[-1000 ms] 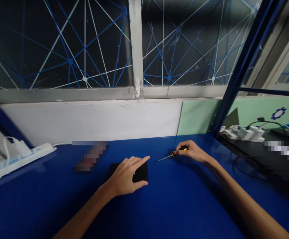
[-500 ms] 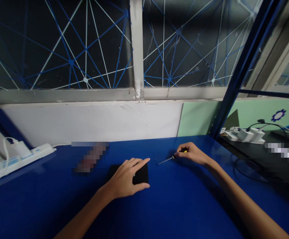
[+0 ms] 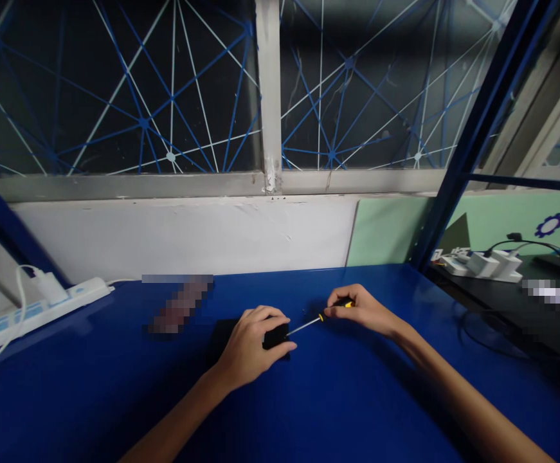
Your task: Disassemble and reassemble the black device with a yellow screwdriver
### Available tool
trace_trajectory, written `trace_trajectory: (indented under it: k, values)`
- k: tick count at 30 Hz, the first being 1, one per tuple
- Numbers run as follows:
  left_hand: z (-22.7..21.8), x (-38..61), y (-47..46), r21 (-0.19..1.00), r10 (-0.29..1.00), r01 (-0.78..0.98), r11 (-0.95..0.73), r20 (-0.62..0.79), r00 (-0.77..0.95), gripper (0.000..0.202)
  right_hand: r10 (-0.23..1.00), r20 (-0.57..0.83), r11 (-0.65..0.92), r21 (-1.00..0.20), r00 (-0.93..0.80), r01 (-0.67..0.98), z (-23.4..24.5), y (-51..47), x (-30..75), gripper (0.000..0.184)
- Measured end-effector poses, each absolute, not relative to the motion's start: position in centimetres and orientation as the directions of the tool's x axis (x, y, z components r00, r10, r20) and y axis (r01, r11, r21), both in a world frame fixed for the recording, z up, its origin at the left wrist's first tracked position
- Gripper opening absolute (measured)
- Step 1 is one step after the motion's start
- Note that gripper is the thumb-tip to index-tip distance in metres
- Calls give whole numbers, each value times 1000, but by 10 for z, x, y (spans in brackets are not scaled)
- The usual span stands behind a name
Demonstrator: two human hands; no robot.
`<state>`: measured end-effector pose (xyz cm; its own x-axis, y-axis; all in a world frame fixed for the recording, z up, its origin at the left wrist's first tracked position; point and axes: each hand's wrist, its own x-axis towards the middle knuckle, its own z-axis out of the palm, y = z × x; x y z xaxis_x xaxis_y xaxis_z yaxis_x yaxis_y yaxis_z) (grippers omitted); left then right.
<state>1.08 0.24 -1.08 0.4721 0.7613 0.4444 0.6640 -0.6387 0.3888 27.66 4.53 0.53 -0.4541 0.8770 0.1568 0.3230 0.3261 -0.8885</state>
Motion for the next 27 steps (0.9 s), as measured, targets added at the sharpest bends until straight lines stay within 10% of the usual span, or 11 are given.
trace_trajectory:
  k: [27]
  values:
    - [-16,8,7,382,725,634,-673,511,461,8,879,201,361,-873,-432,329,2,47,277,20]
